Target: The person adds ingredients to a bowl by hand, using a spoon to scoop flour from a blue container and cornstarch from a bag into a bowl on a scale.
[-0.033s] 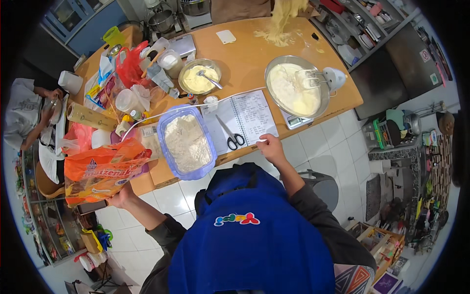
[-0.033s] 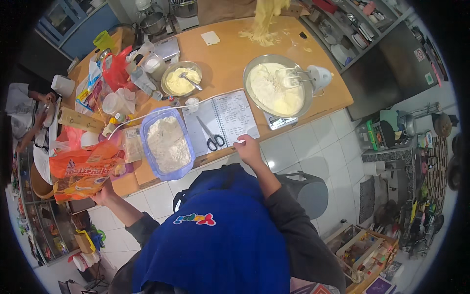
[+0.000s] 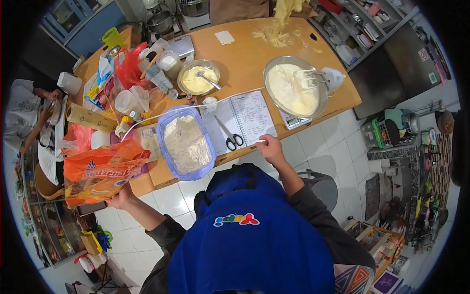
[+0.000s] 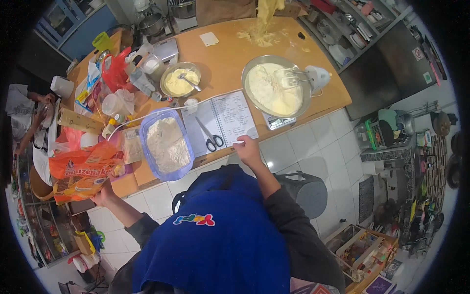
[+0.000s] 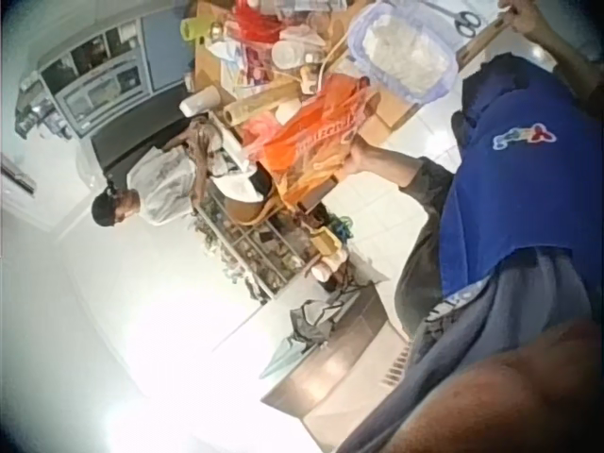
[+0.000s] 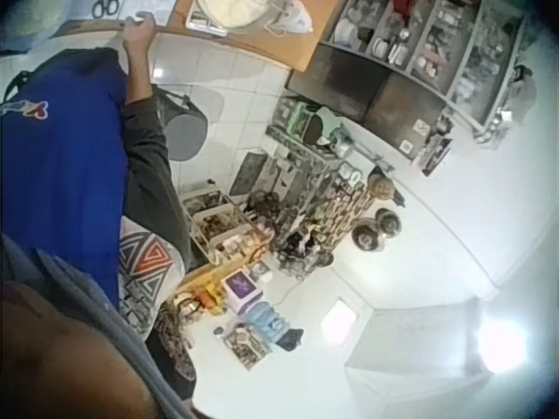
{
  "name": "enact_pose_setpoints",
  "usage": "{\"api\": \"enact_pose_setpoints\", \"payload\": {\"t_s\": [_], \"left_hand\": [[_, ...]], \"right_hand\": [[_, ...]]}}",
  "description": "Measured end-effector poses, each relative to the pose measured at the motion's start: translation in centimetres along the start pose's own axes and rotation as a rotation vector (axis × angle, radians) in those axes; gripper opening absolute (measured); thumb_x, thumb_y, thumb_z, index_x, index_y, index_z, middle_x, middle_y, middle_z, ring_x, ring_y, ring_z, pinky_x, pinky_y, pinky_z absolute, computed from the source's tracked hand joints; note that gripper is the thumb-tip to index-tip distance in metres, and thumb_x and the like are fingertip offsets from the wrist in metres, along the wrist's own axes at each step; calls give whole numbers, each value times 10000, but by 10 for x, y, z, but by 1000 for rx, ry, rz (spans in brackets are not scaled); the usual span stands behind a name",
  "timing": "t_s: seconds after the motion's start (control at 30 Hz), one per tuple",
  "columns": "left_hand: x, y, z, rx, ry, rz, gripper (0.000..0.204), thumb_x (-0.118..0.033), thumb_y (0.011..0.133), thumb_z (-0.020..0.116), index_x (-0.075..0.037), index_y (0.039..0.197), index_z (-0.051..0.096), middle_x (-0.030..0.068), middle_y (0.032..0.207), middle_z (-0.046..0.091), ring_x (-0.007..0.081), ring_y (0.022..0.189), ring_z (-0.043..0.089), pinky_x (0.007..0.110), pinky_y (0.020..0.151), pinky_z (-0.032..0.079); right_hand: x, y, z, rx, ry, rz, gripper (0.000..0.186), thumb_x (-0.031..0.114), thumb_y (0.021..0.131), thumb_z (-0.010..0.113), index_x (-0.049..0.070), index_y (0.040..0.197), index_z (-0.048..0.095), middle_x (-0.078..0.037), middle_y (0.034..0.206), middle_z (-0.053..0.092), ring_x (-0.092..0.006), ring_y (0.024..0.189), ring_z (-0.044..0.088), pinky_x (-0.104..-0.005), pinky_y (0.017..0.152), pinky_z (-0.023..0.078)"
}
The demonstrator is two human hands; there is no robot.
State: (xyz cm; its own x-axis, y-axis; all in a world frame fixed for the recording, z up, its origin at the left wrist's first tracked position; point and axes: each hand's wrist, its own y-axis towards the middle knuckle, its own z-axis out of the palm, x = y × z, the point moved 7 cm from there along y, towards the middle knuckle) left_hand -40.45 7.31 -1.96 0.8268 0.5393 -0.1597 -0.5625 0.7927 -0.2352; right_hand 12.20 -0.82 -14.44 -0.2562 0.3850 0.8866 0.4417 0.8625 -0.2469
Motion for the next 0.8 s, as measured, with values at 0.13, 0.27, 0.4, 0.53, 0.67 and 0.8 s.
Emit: {"api": "enact_pose_setpoints", "payload": {"t_s": [0.13, 0.27, 0.4, 0.53, 0.67, 0.8], "left_hand": [[4, -4, 1, -36, 29, -20, 467, -334, 818, 450, -70, 1203, 430, 118, 1253, 424, 301, 1147, 392, 517, 961, 260], [-6, -11, -8, -47, 46, 26, 450, -314, 819, 445, -65, 1195, 436, 115, 1250, 429, 296, 1142, 398, 512, 956, 271], [-20, -14, -22, -56, 2, -16, 441, -305, 815, 449, -62, 1184, 444, 116, 1248, 431, 292, 1135, 405, 508, 948, 284], [-34, -21, -23, 6, -70, -12, 436, -292, 811, 449, -62, 1182, 444, 118, 1244, 433, 296, 1135, 402, 516, 944, 281], [-33, -40, -18, -16, -23, 90, 470, -307, 807, 423, -63, 1208, 416, 129, 1274, 393, 321, 1161, 362, 538, 951, 247], [-16, -54, -23, 10, -100, 99, 490, -324, 800, 413, -65, 1216, 408, 133, 1277, 385, 328, 1160, 358, 539, 947, 249]], "right_hand": [[-6, -7, -14, -67, -15, -40, 305, 185, 702, 626, -8, 928, 559, -114, 659, 577, -182, 600, 555, -302, 561, 439], [-7, -16, -26, -127, 43, -11, 311, 189, 703, 624, -5, 937, 560, -110, 628, 572, -192, 554, 549, -303, 535, 439], [-26, -14, -49, -227, -45, -80, 327, 196, 699, 629, 1, 951, 557, -118, 606, 572, -204, 515, 551, -311, 509, 440], [-40, -5, -79, -268, -122, -33, 373, 202, 694, 631, 17, 1008, 549, -132, 649, 588, -222, 580, 576, -331, 556, 448], [-33, 7, -109, -266, -290, -20, 425, 194, 690, 620, 32, 1073, 528, -147, 689, 595, -266, 656, 588, -355, 620, 453], [-42, 23, -132, -205, -422, 1, 477, 171, 687, 598, 43, 1133, 490, -187, 733, 597, -313, 723, 592, -387, 669, 456]]}}
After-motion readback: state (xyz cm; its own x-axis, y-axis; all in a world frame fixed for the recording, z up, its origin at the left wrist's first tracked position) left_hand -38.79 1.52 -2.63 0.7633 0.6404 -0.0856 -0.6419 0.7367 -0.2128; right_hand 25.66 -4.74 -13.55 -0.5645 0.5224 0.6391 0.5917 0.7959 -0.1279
